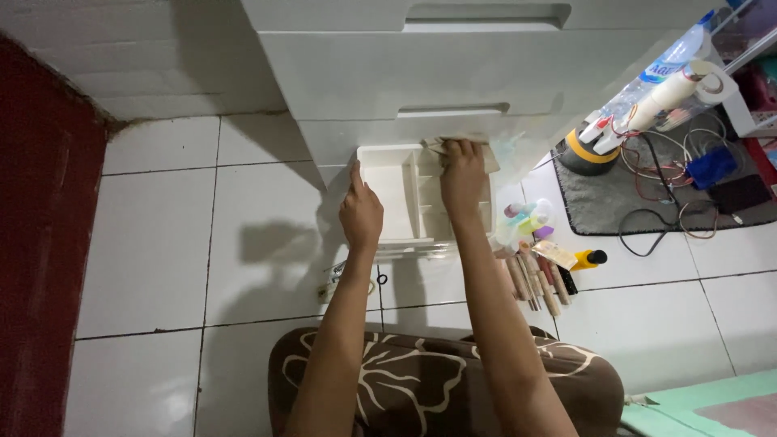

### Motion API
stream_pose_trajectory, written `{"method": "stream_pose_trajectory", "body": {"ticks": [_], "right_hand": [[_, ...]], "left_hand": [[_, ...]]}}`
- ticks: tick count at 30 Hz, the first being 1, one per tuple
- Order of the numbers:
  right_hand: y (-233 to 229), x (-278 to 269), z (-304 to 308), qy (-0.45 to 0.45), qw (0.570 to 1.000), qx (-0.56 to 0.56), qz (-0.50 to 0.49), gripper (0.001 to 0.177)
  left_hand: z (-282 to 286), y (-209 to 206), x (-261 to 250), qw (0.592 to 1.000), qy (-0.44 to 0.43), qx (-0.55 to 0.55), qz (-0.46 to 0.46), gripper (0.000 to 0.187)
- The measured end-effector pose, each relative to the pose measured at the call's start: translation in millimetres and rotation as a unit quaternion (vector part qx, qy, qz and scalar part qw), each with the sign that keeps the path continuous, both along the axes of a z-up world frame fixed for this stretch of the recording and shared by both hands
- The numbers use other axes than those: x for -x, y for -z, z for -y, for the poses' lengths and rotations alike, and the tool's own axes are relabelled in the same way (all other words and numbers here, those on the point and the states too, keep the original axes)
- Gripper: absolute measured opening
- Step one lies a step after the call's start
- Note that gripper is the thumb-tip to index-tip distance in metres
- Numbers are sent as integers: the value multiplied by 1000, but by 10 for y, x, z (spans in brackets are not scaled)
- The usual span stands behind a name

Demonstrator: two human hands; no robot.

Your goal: The person wipes the inside of a white plastic drawer organizer with a cloth, then places several cosmetic items including compacts and palettes into the compartments. The person also wipes the exterior of a maroon compact before placing it in the drawer.

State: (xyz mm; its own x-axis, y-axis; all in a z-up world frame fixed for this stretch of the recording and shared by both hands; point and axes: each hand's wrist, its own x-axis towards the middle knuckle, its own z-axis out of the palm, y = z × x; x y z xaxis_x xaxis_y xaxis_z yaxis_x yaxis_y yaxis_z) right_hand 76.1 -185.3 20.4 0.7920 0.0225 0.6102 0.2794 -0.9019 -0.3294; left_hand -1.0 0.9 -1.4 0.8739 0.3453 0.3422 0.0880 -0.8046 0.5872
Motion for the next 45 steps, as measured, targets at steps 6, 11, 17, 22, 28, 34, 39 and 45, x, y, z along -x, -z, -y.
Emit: {"method": "stream_pose_trajectory", "body": {"ticks": [6,11,17,22,28,34,39,45], "right_hand": [[84,-117,-852,-67,988,105,-91,20],[17,-134,-1150,-162,969,189,5,22],[-271,-44,-684,-153,959,235,-46,21],[-300,-121,242,-69,958,245,-133,24],[-63,-208,526,9,983,182,-36,16],[-76,-122,-566,-103,991,81,-33,12],[-292,101,-1309,-180,971,152,48,13],[-346,78,-1122,-221,941,239,92,4]], "left_hand": [[20,-147,11,999,5,23,-29,49],[-8,27,-59,997,0,32,-69,54],[0,-40,-21,999,5,26,-37,45],[12,-68,-14,1000,-7,10,-10,44],[21,-58,2,1000,-4,21,-11,45],[13,130,-58,999,-16,33,-37,42],[-46,175,-130,996,-4,60,-67,41],[-27,102,-88,994,-9,73,-78,25]]}}
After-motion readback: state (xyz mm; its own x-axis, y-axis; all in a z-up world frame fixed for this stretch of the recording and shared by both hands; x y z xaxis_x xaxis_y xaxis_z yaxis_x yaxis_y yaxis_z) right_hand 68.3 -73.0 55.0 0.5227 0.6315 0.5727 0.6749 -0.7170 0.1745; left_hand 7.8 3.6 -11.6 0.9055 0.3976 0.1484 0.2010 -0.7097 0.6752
